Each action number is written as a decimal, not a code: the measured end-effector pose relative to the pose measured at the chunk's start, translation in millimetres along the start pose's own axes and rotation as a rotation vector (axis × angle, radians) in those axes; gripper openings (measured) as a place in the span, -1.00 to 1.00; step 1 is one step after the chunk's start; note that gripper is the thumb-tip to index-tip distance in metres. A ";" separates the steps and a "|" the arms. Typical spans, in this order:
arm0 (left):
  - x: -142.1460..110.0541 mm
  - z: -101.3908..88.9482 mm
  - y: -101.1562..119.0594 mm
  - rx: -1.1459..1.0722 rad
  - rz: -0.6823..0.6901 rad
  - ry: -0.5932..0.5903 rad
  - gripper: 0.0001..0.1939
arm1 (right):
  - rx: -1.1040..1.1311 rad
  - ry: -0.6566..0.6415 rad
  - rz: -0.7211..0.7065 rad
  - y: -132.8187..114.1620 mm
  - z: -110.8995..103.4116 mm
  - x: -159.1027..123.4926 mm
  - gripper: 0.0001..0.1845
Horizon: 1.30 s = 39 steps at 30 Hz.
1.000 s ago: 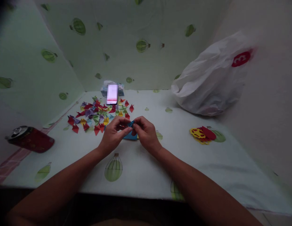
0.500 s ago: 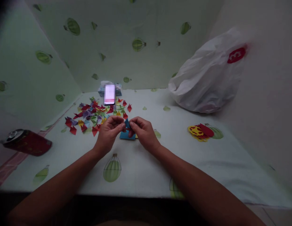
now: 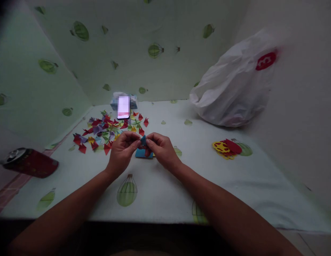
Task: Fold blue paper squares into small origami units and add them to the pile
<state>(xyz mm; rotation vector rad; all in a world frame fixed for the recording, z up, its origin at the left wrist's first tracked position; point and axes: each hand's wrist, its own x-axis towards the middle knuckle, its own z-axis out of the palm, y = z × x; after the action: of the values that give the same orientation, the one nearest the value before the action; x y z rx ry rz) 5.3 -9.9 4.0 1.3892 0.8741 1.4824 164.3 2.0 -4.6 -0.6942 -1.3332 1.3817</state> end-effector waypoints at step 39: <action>-2.7 3.9 0.4 0.085 0.010 0.007 -0.80 | -0.284 0.055 -0.193 -1.7 3.1 -3.5 -0.89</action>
<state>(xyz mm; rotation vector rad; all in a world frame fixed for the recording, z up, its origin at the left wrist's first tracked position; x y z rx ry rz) 9.0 -12.8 3.9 1.4526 0.9460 1.4733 162.9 -2.6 -3.2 -0.7636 -1.5265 1.0238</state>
